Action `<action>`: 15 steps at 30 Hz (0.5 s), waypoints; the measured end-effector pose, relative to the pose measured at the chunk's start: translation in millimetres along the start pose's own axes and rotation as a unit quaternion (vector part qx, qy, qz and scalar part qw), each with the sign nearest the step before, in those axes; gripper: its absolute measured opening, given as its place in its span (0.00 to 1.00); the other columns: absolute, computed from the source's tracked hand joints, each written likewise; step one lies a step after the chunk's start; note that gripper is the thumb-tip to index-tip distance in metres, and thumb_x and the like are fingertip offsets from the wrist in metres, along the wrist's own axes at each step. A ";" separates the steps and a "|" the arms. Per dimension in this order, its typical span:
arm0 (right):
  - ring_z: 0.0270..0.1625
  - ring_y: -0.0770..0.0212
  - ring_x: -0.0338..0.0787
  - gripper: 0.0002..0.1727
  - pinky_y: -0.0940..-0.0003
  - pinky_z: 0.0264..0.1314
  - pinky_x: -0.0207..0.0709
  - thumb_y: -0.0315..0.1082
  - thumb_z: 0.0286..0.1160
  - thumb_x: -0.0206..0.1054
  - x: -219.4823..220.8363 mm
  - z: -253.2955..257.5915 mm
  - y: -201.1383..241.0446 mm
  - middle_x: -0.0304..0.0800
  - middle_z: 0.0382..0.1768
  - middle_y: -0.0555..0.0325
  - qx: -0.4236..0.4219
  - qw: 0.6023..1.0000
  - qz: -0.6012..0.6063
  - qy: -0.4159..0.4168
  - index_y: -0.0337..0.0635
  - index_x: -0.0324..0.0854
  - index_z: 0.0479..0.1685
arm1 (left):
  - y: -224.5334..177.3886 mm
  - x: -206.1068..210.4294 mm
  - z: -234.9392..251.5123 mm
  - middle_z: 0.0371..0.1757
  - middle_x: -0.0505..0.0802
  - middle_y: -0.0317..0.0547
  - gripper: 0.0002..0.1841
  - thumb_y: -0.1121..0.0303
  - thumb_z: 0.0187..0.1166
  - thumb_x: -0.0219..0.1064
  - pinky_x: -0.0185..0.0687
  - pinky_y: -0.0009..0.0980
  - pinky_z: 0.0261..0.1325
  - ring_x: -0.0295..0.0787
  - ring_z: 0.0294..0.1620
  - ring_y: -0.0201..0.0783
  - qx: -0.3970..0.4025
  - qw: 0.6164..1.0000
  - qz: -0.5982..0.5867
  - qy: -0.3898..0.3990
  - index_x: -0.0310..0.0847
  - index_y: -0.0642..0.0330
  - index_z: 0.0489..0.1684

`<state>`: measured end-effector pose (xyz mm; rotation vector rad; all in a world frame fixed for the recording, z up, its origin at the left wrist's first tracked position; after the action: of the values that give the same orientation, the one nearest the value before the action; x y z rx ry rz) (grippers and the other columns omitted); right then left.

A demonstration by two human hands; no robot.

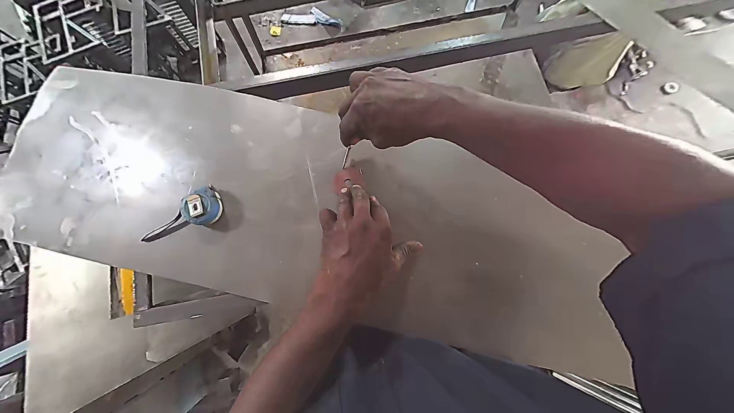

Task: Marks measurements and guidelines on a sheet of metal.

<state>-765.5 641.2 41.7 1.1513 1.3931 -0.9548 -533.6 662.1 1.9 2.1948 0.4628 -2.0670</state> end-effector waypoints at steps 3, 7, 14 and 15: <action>0.55 0.47 0.84 0.08 0.46 0.47 0.74 0.36 0.80 0.63 3.2 -12.8 6.2 0.89 0.42 0.60 0.030 0.999 -0.013 -0.013 0.59 0.89 0.43 | -0.9 -1.0 0.7 0.81 0.78 0.63 0.55 0.16 0.65 0.51 0.73 0.63 0.68 0.72 0.82 0.61 -0.001 1.000 0.003 0.003 0.81 0.62 0.71; 0.51 0.46 0.84 0.10 0.46 0.46 0.74 0.31 0.76 0.61 9.0 -29.2 17.4 0.88 0.40 0.57 0.054 0.997 -0.019 -0.043 0.55 0.89 0.42 | -1.3 -0.5 1.4 0.82 0.76 0.62 0.56 0.16 0.64 0.51 0.72 0.64 0.67 0.71 0.82 0.62 -0.002 1.000 0.002 0.012 0.81 0.62 0.71; 0.49 0.46 0.89 0.07 0.47 0.38 0.77 0.26 0.71 0.62 17.5 -58.1 44.7 0.88 0.40 0.54 0.092 0.992 -0.010 -0.089 0.46 0.85 0.34 | -2.1 -1.6 2.2 0.81 0.77 0.63 0.56 0.16 0.63 0.54 0.73 0.67 0.66 0.71 0.82 0.63 -0.006 1.000 -0.001 0.018 0.81 0.63 0.71; 0.47 0.46 0.88 0.06 0.48 0.36 0.77 0.26 0.71 0.62 18.5 -61.8 50.0 0.87 0.39 0.54 0.098 0.991 -0.013 -0.091 0.45 0.84 0.32 | -2.1 -1.5 2.2 0.81 0.78 0.63 0.55 0.16 0.63 0.54 0.73 0.67 0.66 0.72 0.82 0.63 -0.006 1.000 -0.002 0.016 0.81 0.63 0.70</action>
<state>-730.5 714.6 33.8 1.1599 1.1915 -1.2058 -536.4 663.2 3.6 2.2252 0.4809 -2.0274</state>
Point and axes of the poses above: each hand's wrist, its own z-axis towards the middle knuckle, its own x-axis out of the palm, y = z × x, the point moved 1 cm from there along z, towards the middle knuckle
